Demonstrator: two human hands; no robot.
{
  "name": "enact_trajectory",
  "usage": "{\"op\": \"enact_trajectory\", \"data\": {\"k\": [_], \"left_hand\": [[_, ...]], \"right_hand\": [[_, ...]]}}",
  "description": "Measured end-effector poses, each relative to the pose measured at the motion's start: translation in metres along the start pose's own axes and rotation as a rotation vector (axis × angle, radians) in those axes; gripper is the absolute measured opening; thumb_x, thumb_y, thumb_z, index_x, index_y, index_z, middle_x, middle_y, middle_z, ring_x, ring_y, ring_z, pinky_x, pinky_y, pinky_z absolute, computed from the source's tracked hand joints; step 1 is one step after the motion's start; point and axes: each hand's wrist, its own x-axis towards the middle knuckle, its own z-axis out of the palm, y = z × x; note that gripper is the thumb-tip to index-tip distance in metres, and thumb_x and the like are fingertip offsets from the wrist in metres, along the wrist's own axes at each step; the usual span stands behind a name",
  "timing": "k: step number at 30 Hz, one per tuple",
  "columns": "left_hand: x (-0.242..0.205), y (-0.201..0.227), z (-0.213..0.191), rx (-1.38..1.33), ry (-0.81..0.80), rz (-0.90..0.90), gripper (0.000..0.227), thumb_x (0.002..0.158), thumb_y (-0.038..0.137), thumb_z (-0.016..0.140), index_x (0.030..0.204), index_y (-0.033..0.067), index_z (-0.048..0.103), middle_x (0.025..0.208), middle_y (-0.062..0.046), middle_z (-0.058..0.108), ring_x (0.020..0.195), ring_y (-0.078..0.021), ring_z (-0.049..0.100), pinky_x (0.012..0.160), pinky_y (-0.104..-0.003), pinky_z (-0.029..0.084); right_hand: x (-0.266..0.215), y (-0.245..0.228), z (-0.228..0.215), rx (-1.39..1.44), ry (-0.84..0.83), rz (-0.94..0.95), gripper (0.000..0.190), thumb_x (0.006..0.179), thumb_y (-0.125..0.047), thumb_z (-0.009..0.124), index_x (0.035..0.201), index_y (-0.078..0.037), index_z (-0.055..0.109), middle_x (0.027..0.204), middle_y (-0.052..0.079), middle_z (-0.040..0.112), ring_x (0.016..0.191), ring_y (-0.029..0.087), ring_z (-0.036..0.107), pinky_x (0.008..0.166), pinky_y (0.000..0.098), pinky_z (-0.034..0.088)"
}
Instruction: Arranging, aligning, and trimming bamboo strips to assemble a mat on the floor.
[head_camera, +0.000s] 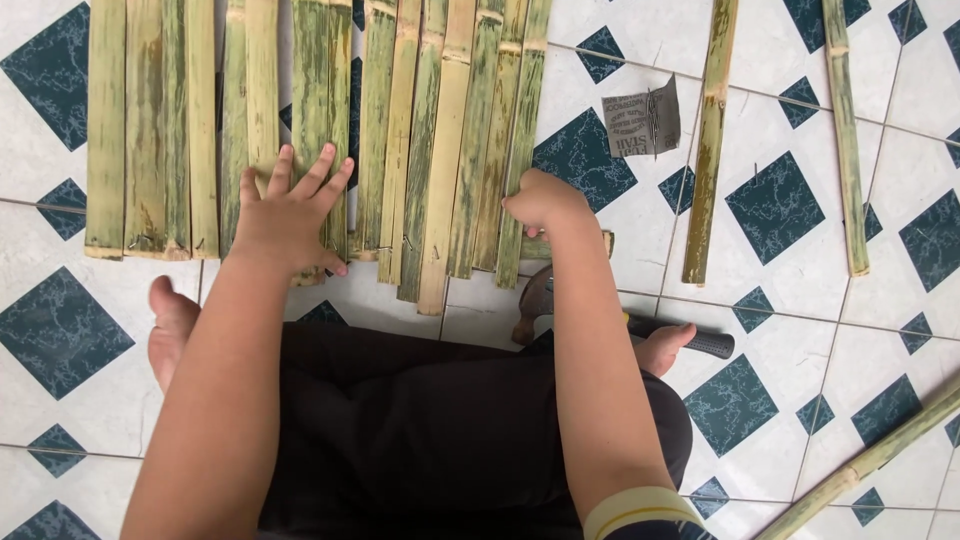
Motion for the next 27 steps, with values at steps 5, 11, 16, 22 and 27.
{"op": "enact_trajectory", "data": {"k": [5,11,16,22,27], "left_hand": [[0.004,0.000,0.000,0.082,0.022,0.019,0.118,0.054,0.056,0.071,0.142,0.0285,-0.002,0.149,0.005,-0.002,0.135,-0.0322,0.005,0.103,-0.058,0.008],[0.002,-0.001,0.003,0.077,0.012,0.033,0.120,0.052,0.059,0.071,0.142,0.0288,-0.003,0.149,0.005,-0.004,0.134,-0.0329,0.004,0.103,-0.058,0.010],[0.004,0.008,0.018,0.051,0.016,0.004,0.118,0.057,0.051,0.074,0.143,0.0257,-0.004,0.149,0.002,-0.004,0.134,-0.0350,0.003,0.100,-0.062,0.007],[0.007,0.016,0.029,0.298,0.103,0.017,0.115,0.058,0.053,0.069,0.143,0.0153,0.001,0.149,-0.006,-0.004,0.134,-0.0315,0.001,0.098,-0.067,-0.005],[0.007,0.019,0.025,0.323,0.115,0.045,0.118,0.056,0.056,0.070,0.142,0.0105,0.003,0.149,-0.004,-0.002,0.134,-0.0266,0.002,0.097,-0.068,-0.011]], "right_hand": [[-0.004,-0.004,-0.004,-0.006,-0.006,-0.014,0.058,0.083,-0.029,0.049,0.125,0.010,0.039,0.091,0.019,0.060,0.066,0.023,0.065,0.052,0.0359,0.055],[-0.004,0.000,-0.003,0.009,-0.023,-0.023,0.058,0.082,-0.029,0.053,0.124,0.010,0.039,0.092,0.020,0.060,0.067,0.024,0.065,0.053,0.0371,0.055],[0.001,0.005,-0.003,0.075,-0.014,-0.014,0.061,0.083,-0.032,0.053,0.125,0.009,0.039,0.090,0.019,0.061,0.067,0.024,0.064,0.054,0.0363,0.055],[0.003,0.004,-0.002,0.007,-0.054,-0.025,0.056,0.085,-0.029,0.049,0.126,0.008,0.038,0.092,0.019,0.061,0.068,0.022,0.065,0.054,0.0356,0.056],[0.008,0.007,-0.001,0.026,-0.037,-0.024,0.055,0.083,-0.029,0.051,0.124,0.007,0.040,0.089,0.017,0.061,0.065,0.022,0.064,0.051,0.0364,0.056]]}}
